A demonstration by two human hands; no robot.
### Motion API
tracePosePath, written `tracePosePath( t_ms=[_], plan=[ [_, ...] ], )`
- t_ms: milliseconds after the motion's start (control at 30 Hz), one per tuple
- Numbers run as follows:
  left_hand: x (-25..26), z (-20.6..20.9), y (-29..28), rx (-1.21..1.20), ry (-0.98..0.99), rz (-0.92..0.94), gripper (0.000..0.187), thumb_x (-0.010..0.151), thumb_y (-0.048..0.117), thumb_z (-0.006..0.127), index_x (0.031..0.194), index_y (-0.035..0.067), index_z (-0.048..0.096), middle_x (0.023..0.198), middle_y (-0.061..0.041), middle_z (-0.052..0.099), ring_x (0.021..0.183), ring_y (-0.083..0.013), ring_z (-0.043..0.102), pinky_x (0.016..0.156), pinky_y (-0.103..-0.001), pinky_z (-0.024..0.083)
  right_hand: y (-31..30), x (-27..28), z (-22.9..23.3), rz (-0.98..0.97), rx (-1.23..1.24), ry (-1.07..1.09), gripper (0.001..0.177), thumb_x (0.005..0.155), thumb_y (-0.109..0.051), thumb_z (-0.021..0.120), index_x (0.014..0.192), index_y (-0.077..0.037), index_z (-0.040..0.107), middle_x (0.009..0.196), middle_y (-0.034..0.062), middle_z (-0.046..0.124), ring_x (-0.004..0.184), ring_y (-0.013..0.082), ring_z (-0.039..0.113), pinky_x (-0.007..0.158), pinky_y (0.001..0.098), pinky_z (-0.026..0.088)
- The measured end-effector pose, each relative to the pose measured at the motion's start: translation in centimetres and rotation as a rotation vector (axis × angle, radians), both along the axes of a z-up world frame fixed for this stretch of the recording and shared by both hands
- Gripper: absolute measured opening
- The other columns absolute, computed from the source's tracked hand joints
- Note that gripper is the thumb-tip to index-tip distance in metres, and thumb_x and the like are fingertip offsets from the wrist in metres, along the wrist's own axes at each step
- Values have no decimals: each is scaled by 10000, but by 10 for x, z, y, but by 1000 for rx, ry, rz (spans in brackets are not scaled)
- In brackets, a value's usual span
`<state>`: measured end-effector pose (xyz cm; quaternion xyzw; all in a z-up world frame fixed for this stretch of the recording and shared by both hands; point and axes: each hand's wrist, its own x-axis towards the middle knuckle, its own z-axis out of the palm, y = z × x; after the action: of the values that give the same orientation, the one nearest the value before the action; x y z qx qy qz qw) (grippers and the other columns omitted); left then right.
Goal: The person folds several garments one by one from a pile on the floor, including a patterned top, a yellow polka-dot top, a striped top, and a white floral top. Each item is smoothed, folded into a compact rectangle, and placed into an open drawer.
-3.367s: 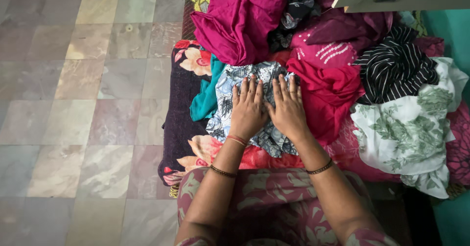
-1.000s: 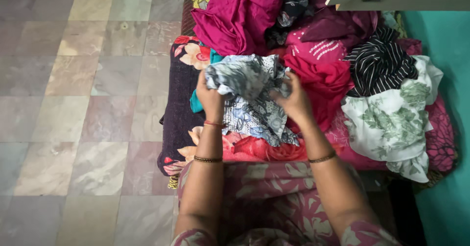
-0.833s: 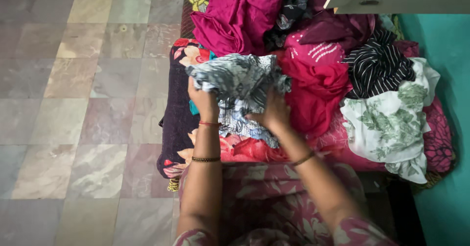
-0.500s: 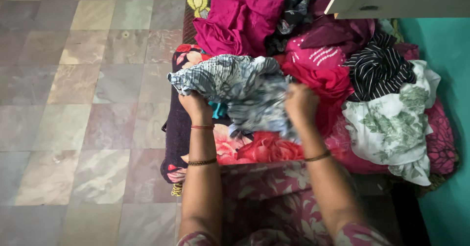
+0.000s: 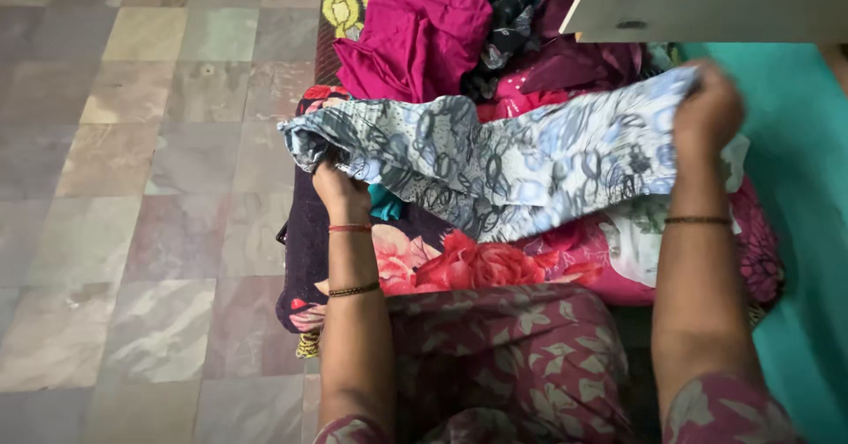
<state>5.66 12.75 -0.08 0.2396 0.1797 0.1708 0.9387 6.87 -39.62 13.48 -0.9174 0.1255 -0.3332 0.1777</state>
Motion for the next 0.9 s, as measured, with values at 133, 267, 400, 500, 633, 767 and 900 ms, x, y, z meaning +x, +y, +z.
tracePosePath(
  t_ms=[133, 267, 400, 500, 633, 767, 900],
  plan=[
    [-3, 1, 4, 82, 240, 46, 277, 940, 297, 615, 1046, 58, 705, 862, -40, 712, 604, -182, 664, 451, -325, 495, 25, -1, -34, -162, -92, 553, 580, 904, -80, 544, 1475, -177, 506, 1460, 196, 517, 1349, 518, 365, 1097, 765, 135],
    [-2, -6, 14, 185, 247, 109, 274, 953, 327, 641, 1039, 71, 691, 820, -19, 659, 558, -146, 581, 432, -302, 414, 83, -63, -95, 10, -493, 76, 463, 914, -75, 595, 1377, -65, 602, 1559, 272, 516, 1490, 470, 380, 1193, 669, 178],
    [6, -23, 27, 227, 296, 218, 254, 953, 294, 617, 1043, 69, 694, 835, -16, 669, 587, -142, 574, 468, -307, 419, 138, -134, -156, 192, -238, -3, 145, 1033, -110, 666, 1177, -128, 667, 1245, 100, 724, 1260, 328, 680, 1080, 526, 471],
    [7, -28, 39, 217, 143, 323, 230, 987, 206, 651, 1099, 17, 719, 961, -16, 679, 781, -142, 608, 682, -319, 516, 128, -149, -188, -44, 143, 59, 187, 943, -219, 778, 1082, -104, 728, 1063, 114, 759, 1012, 300, 679, 915, 477, 539],
    [-4, -16, 62, 136, 71, 406, 277, 951, 191, 598, 1098, -9, 722, 1053, -56, 722, 909, -203, 684, 840, -374, 577, 66, -125, -211, -209, 714, -178, 413, 864, -302, 896, 1084, -42, 664, 923, 68, 665, 751, 177, 610, 632, 324, 465],
    [-18, -2, 93, 31, -26, 563, 329, 924, 191, 556, 1105, -36, 710, 1110, -97, 717, 929, -251, 708, 859, -423, 609, 46, -110, -227, -125, 1320, 98, 402, 817, -373, 884, 1022, -91, 684, 746, -2, 597, 514, 114, 521, 413, 256, 313],
    [-31, -1, 120, 10, 102, 754, 371, 923, 194, 545, 1100, -84, 714, 1121, -132, 710, 899, -274, 708, 827, -428, 624, 65, -98, -235, -307, 1427, 387, 525, 802, -449, 921, 1070, -57, 696, 773, 39, 531, 530, 148, 401, 433, 278, 274]
  ],
)
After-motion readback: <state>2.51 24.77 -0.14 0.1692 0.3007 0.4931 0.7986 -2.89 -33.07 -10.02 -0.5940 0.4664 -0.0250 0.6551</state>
